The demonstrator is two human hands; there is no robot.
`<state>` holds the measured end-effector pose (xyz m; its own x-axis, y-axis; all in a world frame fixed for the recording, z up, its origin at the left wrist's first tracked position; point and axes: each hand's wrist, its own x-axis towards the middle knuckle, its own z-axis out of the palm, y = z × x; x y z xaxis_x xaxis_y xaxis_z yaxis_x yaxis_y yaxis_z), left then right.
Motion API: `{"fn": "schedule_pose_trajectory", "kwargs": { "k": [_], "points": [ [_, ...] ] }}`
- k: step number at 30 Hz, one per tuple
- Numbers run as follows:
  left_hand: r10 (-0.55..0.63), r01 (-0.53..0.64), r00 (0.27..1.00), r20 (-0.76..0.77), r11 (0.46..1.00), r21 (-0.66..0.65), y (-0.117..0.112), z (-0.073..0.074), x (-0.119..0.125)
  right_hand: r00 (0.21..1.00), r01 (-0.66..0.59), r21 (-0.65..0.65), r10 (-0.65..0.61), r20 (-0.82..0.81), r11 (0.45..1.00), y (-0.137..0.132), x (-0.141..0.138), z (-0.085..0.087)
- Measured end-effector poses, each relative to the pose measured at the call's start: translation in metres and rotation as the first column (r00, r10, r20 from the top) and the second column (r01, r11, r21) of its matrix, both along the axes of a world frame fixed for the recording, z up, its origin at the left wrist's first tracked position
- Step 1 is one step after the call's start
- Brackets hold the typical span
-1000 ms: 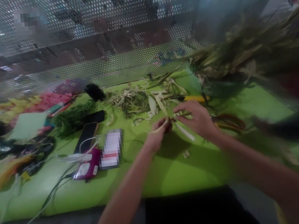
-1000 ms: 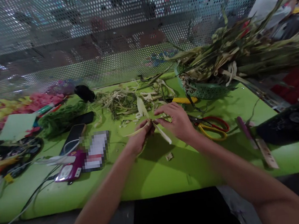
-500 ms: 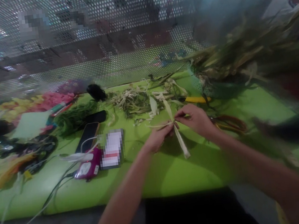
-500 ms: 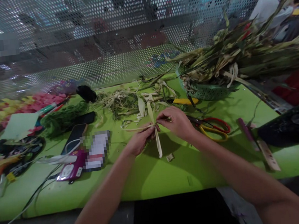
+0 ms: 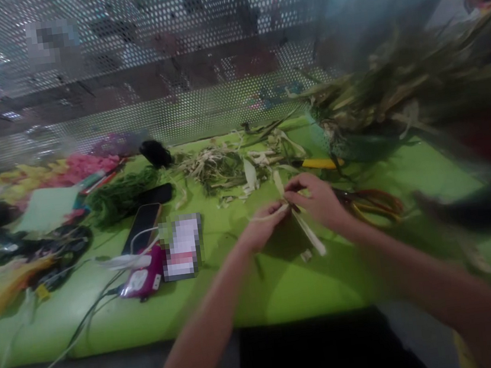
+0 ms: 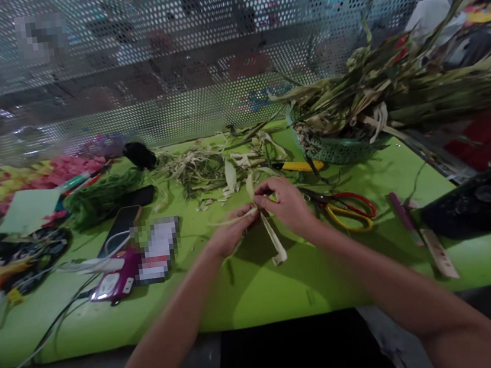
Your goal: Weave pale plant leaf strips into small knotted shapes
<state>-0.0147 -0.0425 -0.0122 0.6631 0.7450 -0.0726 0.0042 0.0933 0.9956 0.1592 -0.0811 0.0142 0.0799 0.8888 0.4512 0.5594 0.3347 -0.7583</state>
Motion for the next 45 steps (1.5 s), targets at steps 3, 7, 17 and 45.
{"fn": "schedule_pose_trajectory", "kwargs": {
  "k": [3, 7, 17, 45],
  "points": [
    [0.137, -0.136, 0.990, 0.034, 0.990, -0.027, 0.001, 0.001, 0.002, 0.996, 0.077, 0.183, -0.086, 0.041, 0.980, -0.005, 0.004, 0.010],
    [0.219, -0.220, 0.973, 0.077, 0.975, 0.011, 0.004, -0.002, 0.003, 0.976, -0.087, 0.190, 0.045, 0.214, 0.978, -0.010, 0.001, 0.014],
    [0.255, -0.254, 0.963, 0.083, 0.967, -0.026, 0.009, -0.009, 0.006, 0.914, -0.247, 0.203, 0.158, 0.374, 0.947, -0.019, -0.009, 0.017],
    [0.318, -0.256, 0.939, 0.129, 0.900, -0.353, -0.003, -0.001, 0.003, 0.975, -0.223, 0.065, 0.224, -0.009, 0.973, -0.004, 0.001, 0.005]
  ]
}}
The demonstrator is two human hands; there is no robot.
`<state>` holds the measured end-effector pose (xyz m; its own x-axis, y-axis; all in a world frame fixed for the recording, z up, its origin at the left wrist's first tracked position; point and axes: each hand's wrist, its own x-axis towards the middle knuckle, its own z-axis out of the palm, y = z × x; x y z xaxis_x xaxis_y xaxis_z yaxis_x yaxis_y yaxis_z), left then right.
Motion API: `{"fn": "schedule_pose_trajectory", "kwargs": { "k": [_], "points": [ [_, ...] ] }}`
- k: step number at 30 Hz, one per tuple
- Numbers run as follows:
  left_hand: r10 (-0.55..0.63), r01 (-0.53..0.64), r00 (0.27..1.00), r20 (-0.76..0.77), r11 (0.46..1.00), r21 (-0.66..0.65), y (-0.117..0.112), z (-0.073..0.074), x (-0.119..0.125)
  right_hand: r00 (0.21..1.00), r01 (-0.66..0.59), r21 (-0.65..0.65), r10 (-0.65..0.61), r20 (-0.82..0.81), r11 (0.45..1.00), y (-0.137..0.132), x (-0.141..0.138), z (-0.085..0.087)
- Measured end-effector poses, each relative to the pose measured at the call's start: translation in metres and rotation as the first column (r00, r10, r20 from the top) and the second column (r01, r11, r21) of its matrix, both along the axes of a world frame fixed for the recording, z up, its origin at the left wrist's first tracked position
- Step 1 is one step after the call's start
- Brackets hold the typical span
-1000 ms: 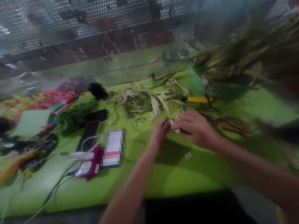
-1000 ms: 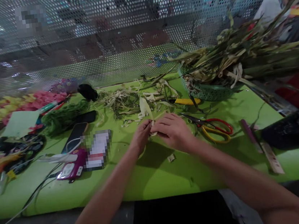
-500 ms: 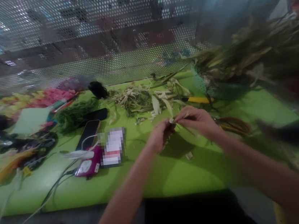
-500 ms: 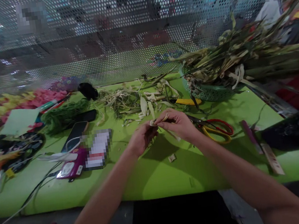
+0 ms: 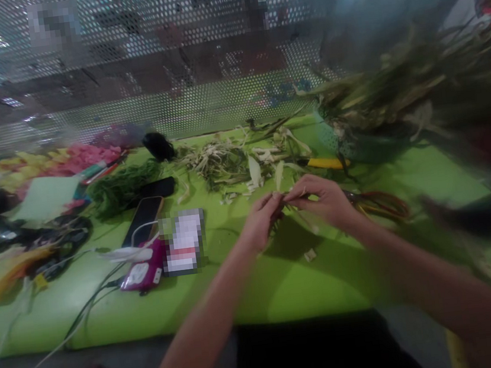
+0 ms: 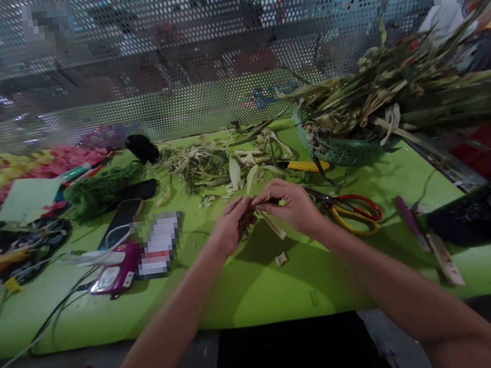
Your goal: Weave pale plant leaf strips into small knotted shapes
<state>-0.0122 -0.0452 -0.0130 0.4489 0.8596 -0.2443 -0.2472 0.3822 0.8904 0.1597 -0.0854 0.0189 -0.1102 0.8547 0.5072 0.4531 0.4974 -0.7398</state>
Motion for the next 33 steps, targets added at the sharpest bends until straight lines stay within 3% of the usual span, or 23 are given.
{"fn": "schedule_pose_trajectory", "kwargs": {
  "k": [6, 11, 13, 17, 20, 24, 29, 33],
  "points": [
    [0.060, -0.058, 0.998, 0.036, 0.997, -0.056, 0.000, 0.005, 0.002, 0.979, 0.032, 0.172, -0.065, 0.192, 0.985, 0.002, 0.003, -0.005],
    [0.091, -0.080, 0.990, 0.104, 0.991, -0.106, 0.001, 0.008, 0.004, 0.846, 0.007, 0.373, -0.204, 0.492, 0.928, -0.001, 0.004, -0.006],
    [0.095, -0.085, 0.991, 0.099, 0.992, -0.095, 0.002, 0.007, 0.004, 0.811, -0.010, 0.433, -0.246, 0.531, 0.901, -0.002, 0.004, -0.005],
    [0.062, -0.062, 0.998, 0.002, 0.998, 0.031, 0.003, 0.003, 0.003, 0.822, -0.027, 0.470, -0.248, 0.513, 0.882, -0.002, 0.005, -0.003],
    [0.019, 0.027, 0.983, -0.182, 0.969, 0.246, 0.003, 0.003, 0.000, 0.851, 0.002, 0.416, -0.220, 0.477, 0.909, -0.001, 0.005, -0.003],
    [0.066, 0.145, 0.912, -0.405, 0.872, 0.467, 0.003, 0.005, -0.002, 0.938, 0.110, 0.225, -0.176, 0.298, 0.968, 0.001, 0.003, -0.006],
    [0.056, 0.273, 0.880, -0.471, 0.751, 0.601, -0.002, 0.008, -0.001, 0.967, 0.252, -0.099, -0.248, 0.052, 0.963, 0.003, 0.000, -0.010],
    [0.019, 0.309, 0.878, -0.478, 0.739, 0.598, -0.006, 0.010, -0.002, 0.959, 0.258, -0.245, -0.279, -0.055, 0.935, 0.002, -0.004, -0.007]
  ]
}}
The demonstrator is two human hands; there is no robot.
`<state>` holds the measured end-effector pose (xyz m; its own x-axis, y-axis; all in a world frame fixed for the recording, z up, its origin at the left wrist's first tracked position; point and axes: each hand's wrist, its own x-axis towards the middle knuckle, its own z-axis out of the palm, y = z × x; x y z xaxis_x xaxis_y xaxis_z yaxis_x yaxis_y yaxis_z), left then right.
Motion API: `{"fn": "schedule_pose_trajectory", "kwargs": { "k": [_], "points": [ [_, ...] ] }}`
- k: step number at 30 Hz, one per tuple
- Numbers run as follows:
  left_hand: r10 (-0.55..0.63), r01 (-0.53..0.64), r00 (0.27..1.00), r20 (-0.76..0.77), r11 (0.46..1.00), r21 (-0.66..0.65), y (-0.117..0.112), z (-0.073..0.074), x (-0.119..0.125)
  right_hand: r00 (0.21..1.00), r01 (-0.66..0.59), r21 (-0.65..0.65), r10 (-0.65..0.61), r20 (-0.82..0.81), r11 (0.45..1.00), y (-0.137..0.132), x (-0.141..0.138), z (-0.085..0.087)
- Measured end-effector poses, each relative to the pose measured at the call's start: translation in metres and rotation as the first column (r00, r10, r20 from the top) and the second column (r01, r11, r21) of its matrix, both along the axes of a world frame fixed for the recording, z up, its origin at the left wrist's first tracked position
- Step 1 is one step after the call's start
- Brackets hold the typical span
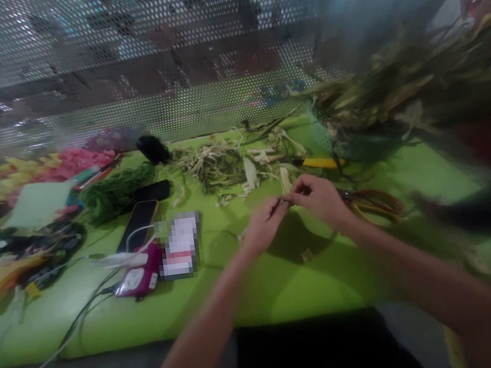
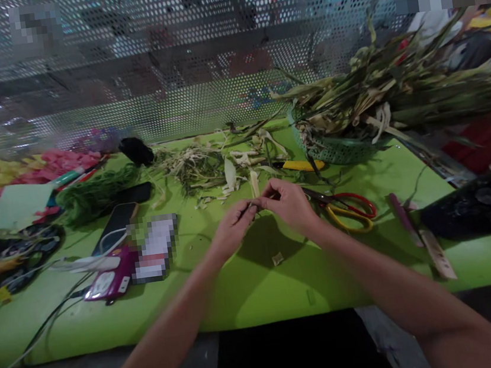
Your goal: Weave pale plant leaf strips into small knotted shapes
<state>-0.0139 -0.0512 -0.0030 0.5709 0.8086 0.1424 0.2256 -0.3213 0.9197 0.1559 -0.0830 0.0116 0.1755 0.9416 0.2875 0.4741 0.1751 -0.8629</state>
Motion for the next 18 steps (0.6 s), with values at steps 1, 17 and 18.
{"fn": "schedule_pose_trajectory", "kwargs": {
  "k": [1, 17, 18],
  "points": [
    [0.007, -0.007, 1.000, -0.010, 1.000, -0.014, 0.000, 0.000, 0.000, 1.000, 0.000, -0.014, 0.000, -0.018, 1.000, 0.000, -0.001, 0.001],
    [0.225, -0.198, 0.967, 0.123, 0.960, -0.196, -0.004, 0.003, 0.003, 0.989, -0.027, -0.174, 0.001, -0.149, 0.984, -0.007, -0.012, 0.001],
    [0.223, -0.194, 0.966, 0.131, 0.960, -0.200, -0.004, 0.004, 0.002, 0.977, -0.062, -0.203, 0.018, -0.212, 0.977, -0.005, -0.012, -0.001]
  ]
}}
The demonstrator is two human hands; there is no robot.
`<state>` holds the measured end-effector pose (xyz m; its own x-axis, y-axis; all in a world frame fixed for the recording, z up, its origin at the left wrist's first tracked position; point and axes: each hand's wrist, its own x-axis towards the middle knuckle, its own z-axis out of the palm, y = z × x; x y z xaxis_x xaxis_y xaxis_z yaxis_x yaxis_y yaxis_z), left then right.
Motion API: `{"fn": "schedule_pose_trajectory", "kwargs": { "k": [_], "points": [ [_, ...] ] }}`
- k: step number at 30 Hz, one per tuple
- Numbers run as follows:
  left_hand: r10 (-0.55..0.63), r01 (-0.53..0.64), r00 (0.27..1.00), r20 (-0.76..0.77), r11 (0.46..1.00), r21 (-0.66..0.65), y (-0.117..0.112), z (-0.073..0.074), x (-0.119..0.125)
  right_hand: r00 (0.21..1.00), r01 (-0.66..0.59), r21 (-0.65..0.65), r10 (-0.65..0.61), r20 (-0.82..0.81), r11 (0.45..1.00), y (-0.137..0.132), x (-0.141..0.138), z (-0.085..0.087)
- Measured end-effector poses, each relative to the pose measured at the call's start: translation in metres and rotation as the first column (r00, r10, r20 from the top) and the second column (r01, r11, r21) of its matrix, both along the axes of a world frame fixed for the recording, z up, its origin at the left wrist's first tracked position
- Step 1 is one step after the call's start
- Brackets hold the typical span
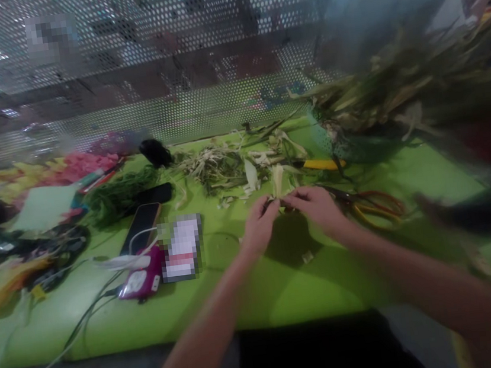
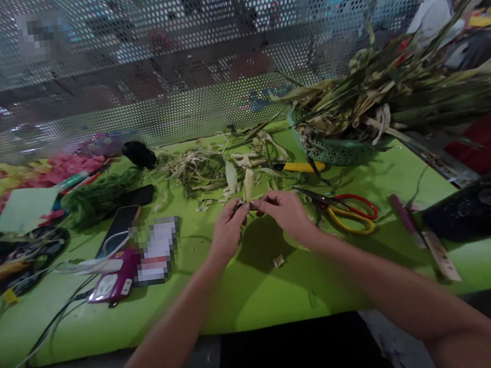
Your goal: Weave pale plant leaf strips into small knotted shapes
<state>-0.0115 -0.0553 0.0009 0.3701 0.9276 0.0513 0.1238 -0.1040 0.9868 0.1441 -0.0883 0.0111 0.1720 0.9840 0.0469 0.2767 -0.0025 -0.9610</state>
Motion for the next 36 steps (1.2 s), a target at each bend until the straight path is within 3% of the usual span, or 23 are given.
{"fn": "schedule_pose_trajectory", "kwargs": {
  "k": [4, 8, 11, 15, 18, 21, 28, 32, 36],
  "points": [
    [-0.012, 0.012, 1.000, 0.015, 1.000, -0.017, 0.001, 0.001, 0.000, 0.958, -0.022, -0.098, -0.007, -0.288, 0.995, 0.006, -0.001, -0.008],
    [0.003, -0.002, 1.000, 0.017, 0.999, -0.053, 0.003, -0.003, 0.001, 0.936, 0.063, 0.024, -0.051, -0.349, 0.998, 0.004, -0.005, -0.010],
    [0.013, -0.014, 1.000, -0.020, 0.998, -0.056, 0.005, -0.007, 0.001, 0.990, 0.091, 0.222, -0.064, -0.127, 0.971, -0.002, -0.005, -0.007],
    [-0.003, -0.001, 0.997, -0.082, 0.999, -0.039, 0.008, -0.014, -0.001, 0.958, -0.074, 0.468, -0.067, 0.278, 0.880, -0.005, 0.000, -0.006],
    [-0.048, 0.050, 0.992, -0.116, 0.999, 0.017, 0.010, -0.019, 0.000, 0.895, -0.196, 0.496, -0.052, 0.443, 0.846, -0.004, 0.004, -0.008],
    [-0.095, 0.126, 0.970, -0.222, 0.983, 0.133, 0.010, -0.019, 0.000, 0.873, -0.201, 0.489, -0.071, 0.482, 0.848, -0.003, 0.005, -0.009],
    [-0.111, 0.187, 0.953, -0.283, 0.947, 0.260, 0.007, -0.014, -0.001, 0.945, -0.065, 0.412, -0.076, 0.319, 0.909, -0.004, 0.003, -0.004],
    [-0.116, 0.186, 0.962, -0.247, 0.941, 0.284, 0.004, -0.011, -0.001, 0.996, 0.000, 0.217, -0.020, 0.089, 0.976, 0.002, 0.004, -0.005],
    [-0.136, 0.195, 0.965, -0.225, 0.945, 0.264, 0.004, -0.011, -0.002, 0.976, -0.071, 0.049, 0.079, -0.202, 0.996, 0.009, 0.005, -0.006]
  ]
}}
